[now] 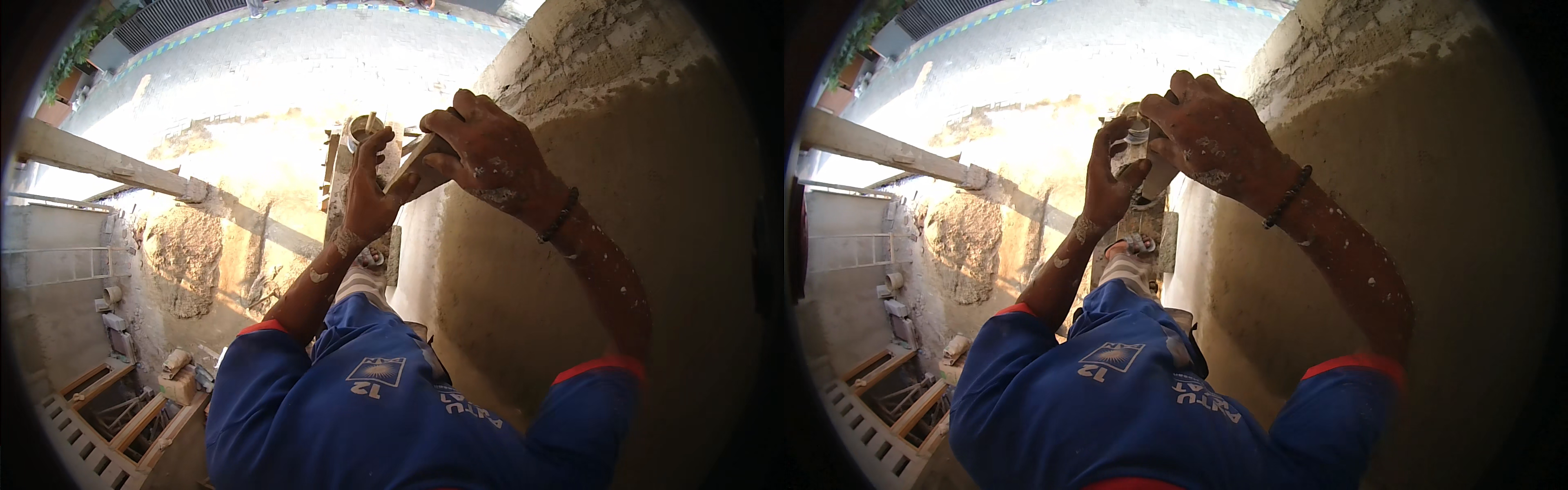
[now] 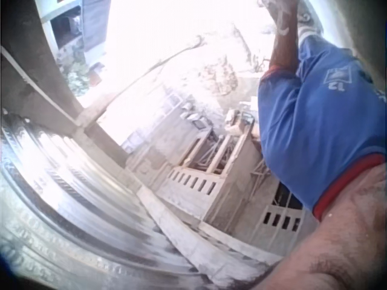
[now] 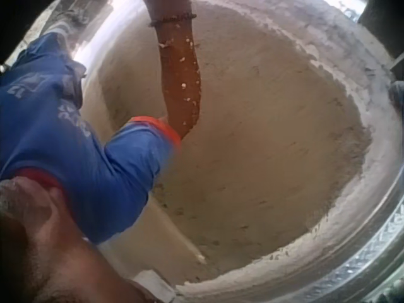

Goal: The person applies wet plaster to a curved wall section using a long wooden screed board, leveling the surface by sliding the board across the material and then using a hand trowel to smooth smaller areas and edges.

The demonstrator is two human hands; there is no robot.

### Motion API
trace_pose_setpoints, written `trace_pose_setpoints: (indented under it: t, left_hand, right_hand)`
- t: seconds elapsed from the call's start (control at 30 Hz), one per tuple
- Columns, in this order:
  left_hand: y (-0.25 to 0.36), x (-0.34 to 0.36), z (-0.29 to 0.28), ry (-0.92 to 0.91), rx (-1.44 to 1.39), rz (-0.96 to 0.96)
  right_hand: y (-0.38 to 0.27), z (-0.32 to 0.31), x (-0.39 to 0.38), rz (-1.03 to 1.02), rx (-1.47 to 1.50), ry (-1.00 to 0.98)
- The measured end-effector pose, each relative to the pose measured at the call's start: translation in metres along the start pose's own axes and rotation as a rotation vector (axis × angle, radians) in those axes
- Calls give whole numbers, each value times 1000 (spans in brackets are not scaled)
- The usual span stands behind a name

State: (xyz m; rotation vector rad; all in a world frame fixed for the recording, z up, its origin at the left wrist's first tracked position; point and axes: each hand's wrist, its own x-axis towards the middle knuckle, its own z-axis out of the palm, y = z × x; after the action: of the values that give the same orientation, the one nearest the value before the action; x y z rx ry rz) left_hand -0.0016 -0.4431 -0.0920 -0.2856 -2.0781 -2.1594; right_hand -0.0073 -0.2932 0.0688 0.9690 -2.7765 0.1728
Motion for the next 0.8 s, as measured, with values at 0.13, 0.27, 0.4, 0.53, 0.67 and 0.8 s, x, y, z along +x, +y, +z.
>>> trace_pose_setpoints:
  t: [0.13, 0.27, 0.4, 0.53, 0.67, 0.8]
  left_hand:
    - [27, -17, 14, -106, 368, 261]
    - [11, -11, 28, 193, 388, 284]
    - [13, -9, 14, 219, 350, 215]
    - [3, -6, -4, 246, 494, 257]
    - [4, -4, -11, 206, 519, 285]
    - [-10, -2, -27, 228, 472, 235]
  right_hand:
    - [-17, 29, 6, 65, 9, 109]
    - [-36, 42, 5, 100, 84, 225]
    - [-40, 42, -29, 102, 260, 478]
    - [-21, 96, -112, 470, 549, 260]
    - [-18, 237, -260, 890, 632, -110]
    - [-57, 311, -355, 1282, 807, -617]
